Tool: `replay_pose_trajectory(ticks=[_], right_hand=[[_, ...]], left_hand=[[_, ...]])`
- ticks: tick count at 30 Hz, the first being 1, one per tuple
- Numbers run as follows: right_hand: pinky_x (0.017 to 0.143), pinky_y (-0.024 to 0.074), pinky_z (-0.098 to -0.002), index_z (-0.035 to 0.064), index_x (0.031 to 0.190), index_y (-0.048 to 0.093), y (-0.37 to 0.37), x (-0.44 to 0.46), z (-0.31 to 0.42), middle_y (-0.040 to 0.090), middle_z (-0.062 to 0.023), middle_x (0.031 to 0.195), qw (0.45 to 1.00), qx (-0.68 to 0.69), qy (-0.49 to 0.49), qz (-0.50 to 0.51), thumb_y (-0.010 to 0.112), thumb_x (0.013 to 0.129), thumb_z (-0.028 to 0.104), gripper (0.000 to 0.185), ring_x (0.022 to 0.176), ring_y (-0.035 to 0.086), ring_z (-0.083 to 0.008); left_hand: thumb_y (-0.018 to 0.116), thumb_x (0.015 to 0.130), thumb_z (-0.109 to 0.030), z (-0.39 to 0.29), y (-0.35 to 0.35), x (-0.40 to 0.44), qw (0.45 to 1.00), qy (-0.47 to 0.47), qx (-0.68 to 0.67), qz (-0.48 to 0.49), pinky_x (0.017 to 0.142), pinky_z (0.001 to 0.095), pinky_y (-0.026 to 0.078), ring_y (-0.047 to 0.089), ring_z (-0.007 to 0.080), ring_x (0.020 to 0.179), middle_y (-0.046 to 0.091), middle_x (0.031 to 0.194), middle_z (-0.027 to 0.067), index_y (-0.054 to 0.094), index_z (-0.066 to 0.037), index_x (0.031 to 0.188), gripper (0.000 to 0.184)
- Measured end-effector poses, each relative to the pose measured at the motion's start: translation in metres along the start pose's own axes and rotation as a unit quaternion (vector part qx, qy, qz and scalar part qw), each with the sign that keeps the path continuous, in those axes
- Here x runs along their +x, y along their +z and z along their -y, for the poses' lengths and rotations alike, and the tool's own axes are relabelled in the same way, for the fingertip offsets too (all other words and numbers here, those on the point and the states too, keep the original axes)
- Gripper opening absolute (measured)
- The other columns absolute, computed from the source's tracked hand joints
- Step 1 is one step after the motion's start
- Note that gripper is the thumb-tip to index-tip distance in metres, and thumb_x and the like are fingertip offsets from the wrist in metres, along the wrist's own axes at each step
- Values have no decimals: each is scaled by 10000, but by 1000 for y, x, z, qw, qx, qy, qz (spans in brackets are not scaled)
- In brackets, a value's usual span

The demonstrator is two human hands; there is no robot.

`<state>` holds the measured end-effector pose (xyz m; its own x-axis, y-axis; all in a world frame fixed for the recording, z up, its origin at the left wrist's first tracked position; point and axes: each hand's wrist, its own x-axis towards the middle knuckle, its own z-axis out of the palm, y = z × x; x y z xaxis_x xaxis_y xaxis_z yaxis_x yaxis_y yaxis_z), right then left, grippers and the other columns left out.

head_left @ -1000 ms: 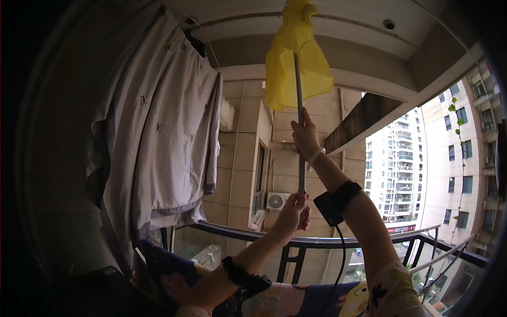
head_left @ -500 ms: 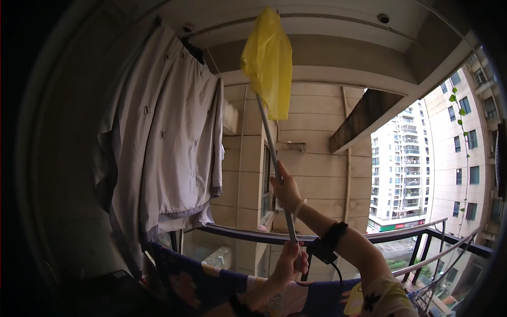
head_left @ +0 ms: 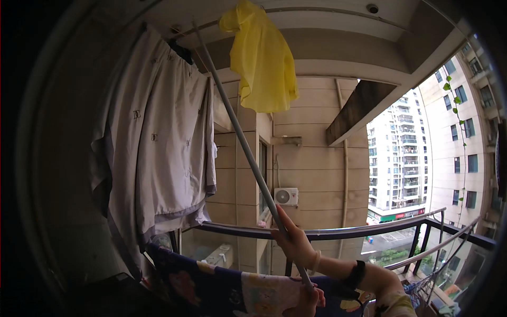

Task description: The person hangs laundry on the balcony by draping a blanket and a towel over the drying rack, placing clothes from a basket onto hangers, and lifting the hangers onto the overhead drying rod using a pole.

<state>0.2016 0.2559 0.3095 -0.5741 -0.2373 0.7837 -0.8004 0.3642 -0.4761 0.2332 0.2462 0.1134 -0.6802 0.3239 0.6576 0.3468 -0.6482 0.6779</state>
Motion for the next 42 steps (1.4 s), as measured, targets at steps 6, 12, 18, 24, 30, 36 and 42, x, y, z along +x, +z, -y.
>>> replay_pose_trajectory(ticks=[6,12,18,24,30,36,42], right_hand=[[844,406,-248,85,1414,206,-25,-50,3,528,-158,1210,999,36,24,-32,515,882,98,616,1017,530,-133],[691,454,-232,68,1414,205,-41,-97,16,600,-108,1005,997,-12,69,-18,543,861,78,648,811,557,-89],[628,467,-221,54,1414,203,-61,-110,16,561,-49,840,985,155,60,-43,500,894,96,601,765,539,-74],[349,337,-210,166,1396,304,-138,44,50,404,64,598,982,-15,-10,-190,435,946,242,474,435,374,-21],[661,466,-355,129,1341,387,-205,197,94,606,-202,741,901,-337,-126,-243,448,908,172,440,703,619,-278],[736,468,-438,127,1329,389,-229,268,89,607,-244,886,828,-503,-76,-236,426,896,138,435,848,604,-361],[698,451,-432,118,1325,396,-200,232,82,613,-232,878,887,-383,-83,-243,418,901,143,425,806,607,-338]], left_hand=[[355,979,-261,11,26,-29,996,46,81,11,497,245,371,409,115,516,447,677,31,355,-74,926,194],[360,976,-282,38,33,-51,994,-9,89,67,489,249,363,392,110,508,415,637,20,347,-81,937,205],[435,951,-222,18,50,-23,1000,12,22,6,520,262,385,427,116,564,443,692,5,418,-67,1045,182],[512,917,-167,-72,69,83,985,98,131,59,783,316,493,551,213,973,485,1057,162,215,-2,1261,483],[584,871,-138,-74,25,65,981,-21,147,124,858,317,460,523,215,1061,468,1161,161,301,-15,1259,496],[584,868,-216,-69,-23,49,967,-84,230,69,835,318,454,557,222,982,512,1123,152,424,1,1181,412],[590,864,-218,-61,-41,38,969,-93,221,58,820,297,458,562,208,974,527,1104,140,432,8,1178,418]])
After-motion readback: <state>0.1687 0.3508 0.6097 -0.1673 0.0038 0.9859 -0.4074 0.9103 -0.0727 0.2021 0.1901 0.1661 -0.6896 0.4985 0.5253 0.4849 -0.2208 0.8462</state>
